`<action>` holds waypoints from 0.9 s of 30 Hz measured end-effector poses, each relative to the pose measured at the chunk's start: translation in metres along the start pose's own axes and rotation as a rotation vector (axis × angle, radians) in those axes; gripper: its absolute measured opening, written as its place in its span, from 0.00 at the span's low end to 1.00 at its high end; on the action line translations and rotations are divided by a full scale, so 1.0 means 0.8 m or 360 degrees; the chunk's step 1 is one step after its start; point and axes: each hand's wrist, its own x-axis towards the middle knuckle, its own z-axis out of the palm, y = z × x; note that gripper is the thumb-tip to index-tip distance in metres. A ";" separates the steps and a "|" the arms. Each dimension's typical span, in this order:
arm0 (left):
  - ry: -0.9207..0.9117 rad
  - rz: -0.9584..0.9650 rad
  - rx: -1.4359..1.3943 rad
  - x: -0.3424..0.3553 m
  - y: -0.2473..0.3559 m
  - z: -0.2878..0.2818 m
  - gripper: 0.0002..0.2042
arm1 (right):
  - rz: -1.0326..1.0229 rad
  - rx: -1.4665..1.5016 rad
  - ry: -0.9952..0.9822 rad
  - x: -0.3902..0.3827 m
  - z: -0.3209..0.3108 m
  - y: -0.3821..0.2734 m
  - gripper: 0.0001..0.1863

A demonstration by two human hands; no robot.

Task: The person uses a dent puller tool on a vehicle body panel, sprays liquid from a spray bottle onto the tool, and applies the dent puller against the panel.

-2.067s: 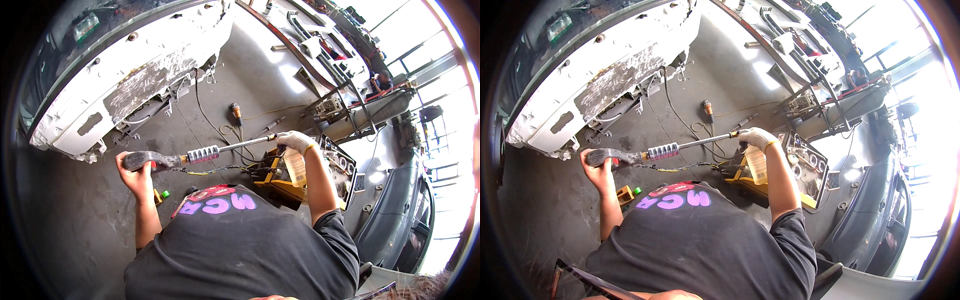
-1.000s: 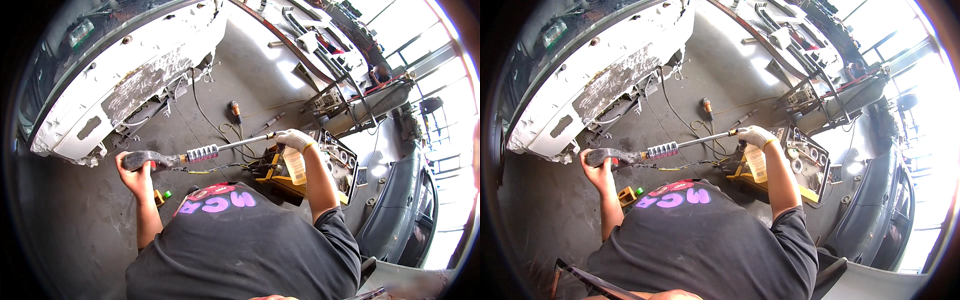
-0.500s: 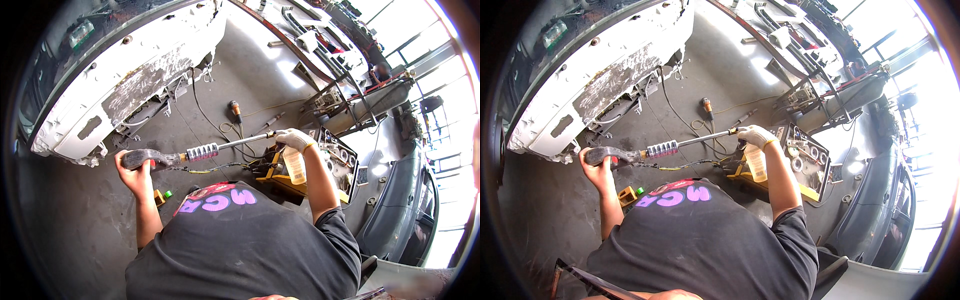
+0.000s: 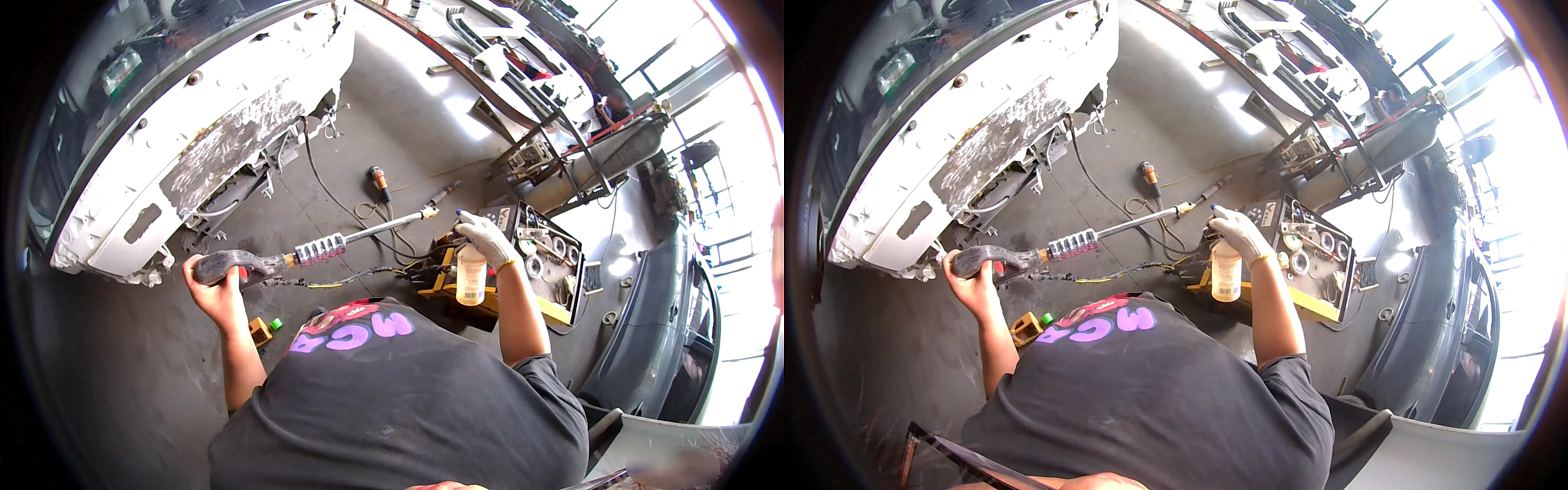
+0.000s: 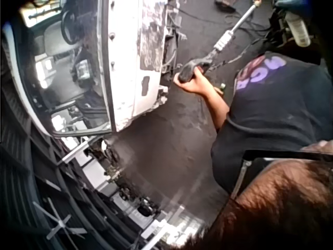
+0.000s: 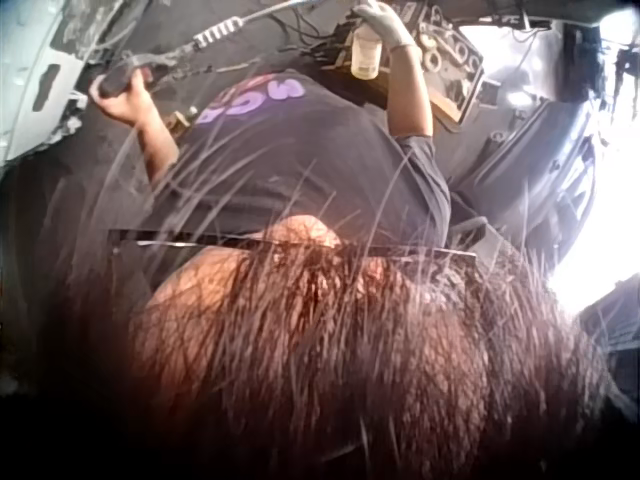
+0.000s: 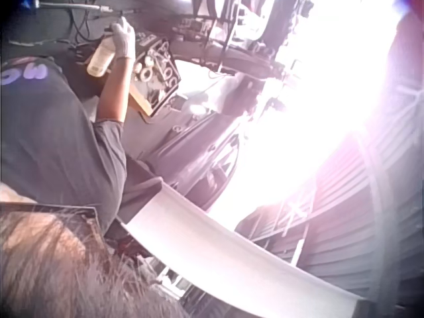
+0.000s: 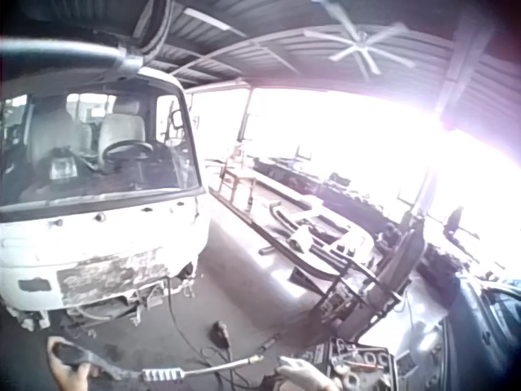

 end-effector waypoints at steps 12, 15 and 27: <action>0.0048 0.0056 0.0031 0.003 -0.008 0.003 0.26 | 0.0586 0.0724 -0.0085 -0.001 -0.016 -0.089 0.27; 0.0034 0.0131 0.0076 0.005 -0.010 0.005 0.25 | 0.0468 0.0538 0.0063 0.001 0.000 -0.066 0.28; -0.0038 0.0004 -0.0055 0.002 0.002 0.007 0.26 | 0.0378 0.0636 -0.0067 0.007 0.011 -0.078 0.21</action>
